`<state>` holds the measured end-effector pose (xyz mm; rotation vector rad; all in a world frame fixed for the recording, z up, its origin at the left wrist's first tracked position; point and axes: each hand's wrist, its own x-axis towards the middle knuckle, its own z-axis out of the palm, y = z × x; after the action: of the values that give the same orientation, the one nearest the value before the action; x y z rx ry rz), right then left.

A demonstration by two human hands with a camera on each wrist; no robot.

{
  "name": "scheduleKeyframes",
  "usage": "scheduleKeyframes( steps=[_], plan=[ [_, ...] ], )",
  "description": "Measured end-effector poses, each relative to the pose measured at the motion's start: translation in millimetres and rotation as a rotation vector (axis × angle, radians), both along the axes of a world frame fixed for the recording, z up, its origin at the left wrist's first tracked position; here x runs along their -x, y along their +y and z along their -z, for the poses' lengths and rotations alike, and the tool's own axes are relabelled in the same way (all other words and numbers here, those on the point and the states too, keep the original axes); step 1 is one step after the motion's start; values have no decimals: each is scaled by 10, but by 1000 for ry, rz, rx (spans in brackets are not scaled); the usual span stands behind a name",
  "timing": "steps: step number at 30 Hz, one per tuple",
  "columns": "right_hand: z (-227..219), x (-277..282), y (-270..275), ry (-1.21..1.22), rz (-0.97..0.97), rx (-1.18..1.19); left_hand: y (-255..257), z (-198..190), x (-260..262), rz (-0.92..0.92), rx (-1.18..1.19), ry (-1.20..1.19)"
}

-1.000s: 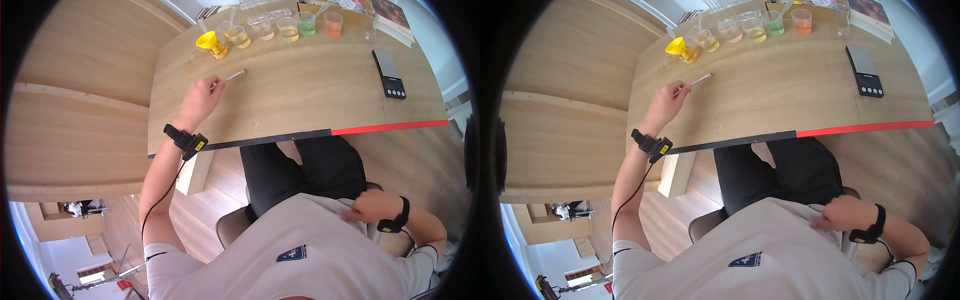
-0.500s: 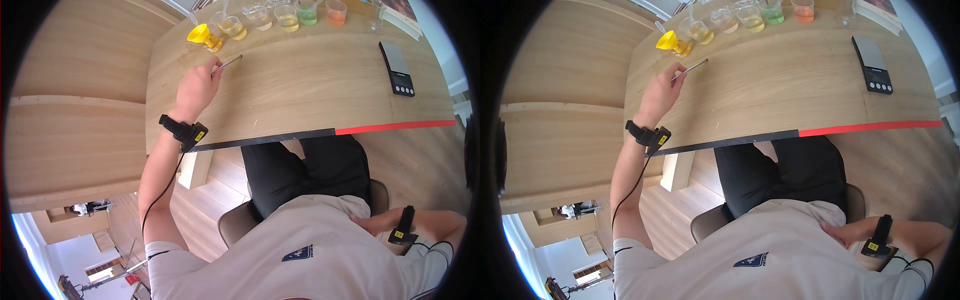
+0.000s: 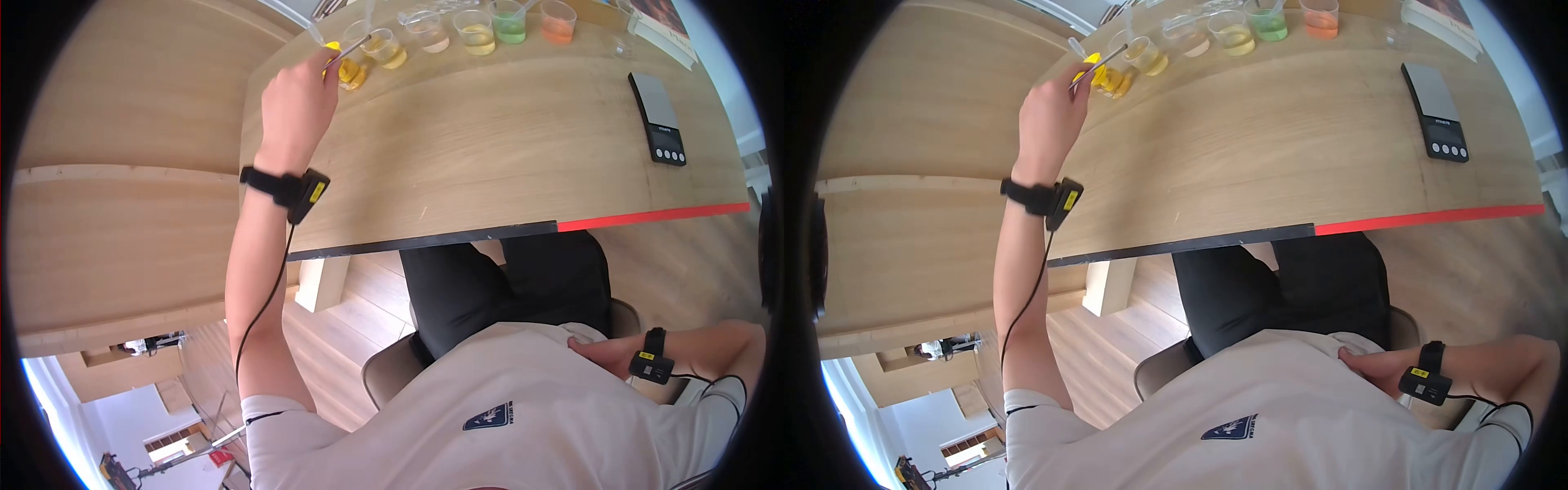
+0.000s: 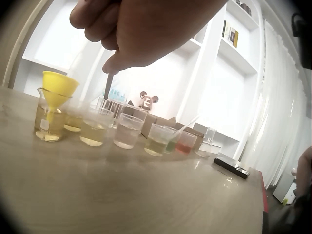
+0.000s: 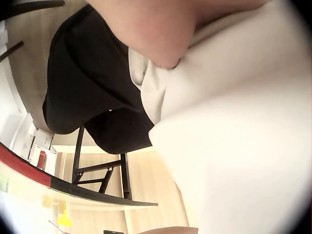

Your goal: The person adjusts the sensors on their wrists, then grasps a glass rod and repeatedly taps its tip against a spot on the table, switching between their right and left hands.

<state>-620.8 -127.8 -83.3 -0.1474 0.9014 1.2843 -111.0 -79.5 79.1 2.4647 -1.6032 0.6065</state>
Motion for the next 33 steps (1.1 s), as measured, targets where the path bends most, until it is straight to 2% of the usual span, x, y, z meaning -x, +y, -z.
scheduleKeyframes(
  steps=[2, 5, 13, 21, 29, 33],
  plan=[
    [5, -17, 8, -107, -55, 14, -92, 42, -101, 49, 15, -41],
    [-79, -89, 22, -97, -91, 77, -239, 92, -107, 22, -71, -10],
    [97, 49, 74, -97, 6, 45, -434, 127, -209, -11, -213, 6],
    [147, 68, 116, -83, 35, 49, -375, -40, -134, -22, -180, 8],
    [-77, -57, 90, -70, -28, 158, -358, -83, -73, -27, -168, 17],
    [214, 133, 120, -57, 80, 77, -261, -138, -38, -14, -98, 30]
  ],
)
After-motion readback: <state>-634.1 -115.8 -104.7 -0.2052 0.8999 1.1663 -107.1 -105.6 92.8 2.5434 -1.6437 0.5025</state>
